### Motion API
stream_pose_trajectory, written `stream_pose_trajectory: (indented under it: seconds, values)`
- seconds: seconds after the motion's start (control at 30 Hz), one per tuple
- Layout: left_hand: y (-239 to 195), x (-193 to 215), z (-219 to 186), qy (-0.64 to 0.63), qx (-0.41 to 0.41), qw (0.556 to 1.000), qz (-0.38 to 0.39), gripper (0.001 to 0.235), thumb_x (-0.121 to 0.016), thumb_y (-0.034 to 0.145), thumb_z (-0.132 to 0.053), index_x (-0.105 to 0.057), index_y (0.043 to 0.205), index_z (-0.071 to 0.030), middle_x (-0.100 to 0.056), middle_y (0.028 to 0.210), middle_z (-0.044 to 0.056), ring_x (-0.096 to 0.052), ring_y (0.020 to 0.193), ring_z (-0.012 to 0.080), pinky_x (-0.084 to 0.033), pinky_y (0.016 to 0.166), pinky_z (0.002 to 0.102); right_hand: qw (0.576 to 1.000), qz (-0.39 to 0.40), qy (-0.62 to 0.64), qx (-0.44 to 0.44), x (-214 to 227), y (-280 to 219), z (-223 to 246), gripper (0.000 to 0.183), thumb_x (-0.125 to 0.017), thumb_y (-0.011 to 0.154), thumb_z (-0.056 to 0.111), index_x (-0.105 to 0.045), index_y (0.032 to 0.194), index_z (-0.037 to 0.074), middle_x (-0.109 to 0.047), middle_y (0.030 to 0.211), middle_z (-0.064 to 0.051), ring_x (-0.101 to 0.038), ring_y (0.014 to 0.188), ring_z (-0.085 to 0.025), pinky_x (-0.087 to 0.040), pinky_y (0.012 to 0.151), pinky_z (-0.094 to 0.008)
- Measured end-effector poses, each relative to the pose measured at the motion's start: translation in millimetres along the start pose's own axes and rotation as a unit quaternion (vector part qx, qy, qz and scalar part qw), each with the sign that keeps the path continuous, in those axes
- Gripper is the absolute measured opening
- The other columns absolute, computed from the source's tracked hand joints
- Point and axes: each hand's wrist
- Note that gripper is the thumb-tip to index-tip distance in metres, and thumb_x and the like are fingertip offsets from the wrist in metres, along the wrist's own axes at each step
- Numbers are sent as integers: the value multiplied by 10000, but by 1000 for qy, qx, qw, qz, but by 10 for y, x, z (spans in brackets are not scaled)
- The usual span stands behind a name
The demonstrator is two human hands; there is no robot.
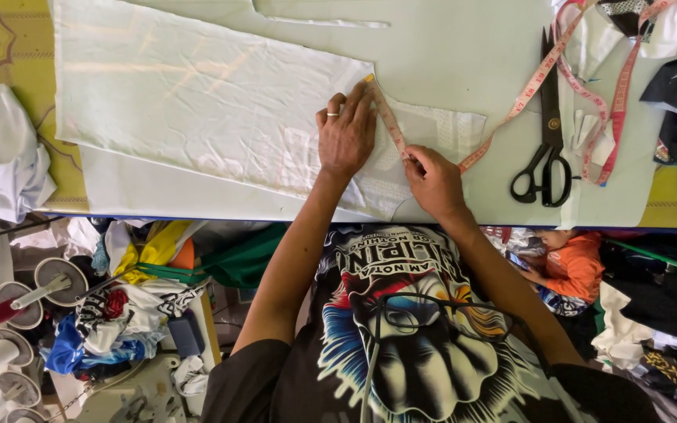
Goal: A person measures white fabric with a tape measure and cuts it using large tailor scissors on a cutting table.
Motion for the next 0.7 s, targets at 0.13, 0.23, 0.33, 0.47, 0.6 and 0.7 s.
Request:
stream_pose_trajectory:
  seconds: [0.13,0.23,0.33,0.47,0.6,0.7]
  values:
    - [15,-1,-26,13,-4,1000,-11,257,-537,1030,-327,-626,1265,-273,-622,1363,-65,-555,1133,196,-427,861,363,1000,12,12,-11,120,28,-119,254,-731,881,-36,-728,1129,18,-729,913,-195,-734,841,-379,-613,653,-426]
    - [30,2,-41,21,-7,1000,-14,250,-526,1037,-303,-625,1264,-263,-622,1363,-58,-552,1122,200,-427,856,360,999,17,12,-48,287,39,-407,255,-724,876,-29,-737,1124,28,-736,916,-201,-729,862,-399,-609,698,-453]
    - [30,-5,-42,32,-11,999,-20,255,-525,1034,-273,-619,1270,-265,-624,1357,-59,-552,1108,196,-423,848,354,995,14,-2,-97,484,40,-765,261,-744,873,20,-744,1127,83,-751,919,-157,-731,850,-366,-601,722,-447]
    - [42,4,-27,36,-13,999,-23,253,-497,1046,-255,-610,1272,-275,-626,1351,-69,-552,1094,187,-409,835,346,994,-1,-25,-105,737,173,-1105,288,-793,864,53,-765,1134,149,-768,929,-81,-743,861,-287,-599,752,-386]
    - [59,35,-56,35,-11,999,-20,251,-525,1025,-239,-622,1256,-261,-638,1339,-63,-550,1095,190,-411,841,348,995,0,-7,-102,904,315,-1188,237,-775,869,5,-760,1088,96,-761,919,-128,-742,851,-311,-593,738,-421]
    - [62,54,-67,37,-1,999,-3,254,-532,1016,-233,-617,1254,-266,-627,1353,-78,-532,1106,191,-407,855,346,996,4,18,-85,932,373,-1225,253,-778,834,-63,-752,1057,51,-758,903,-138,-735,809,-317,-589,716,-397]
Point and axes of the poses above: each hand's wrist, its own y-axis towards the middle knuckle, its own x-axis out of the back of the hand, z = x × y
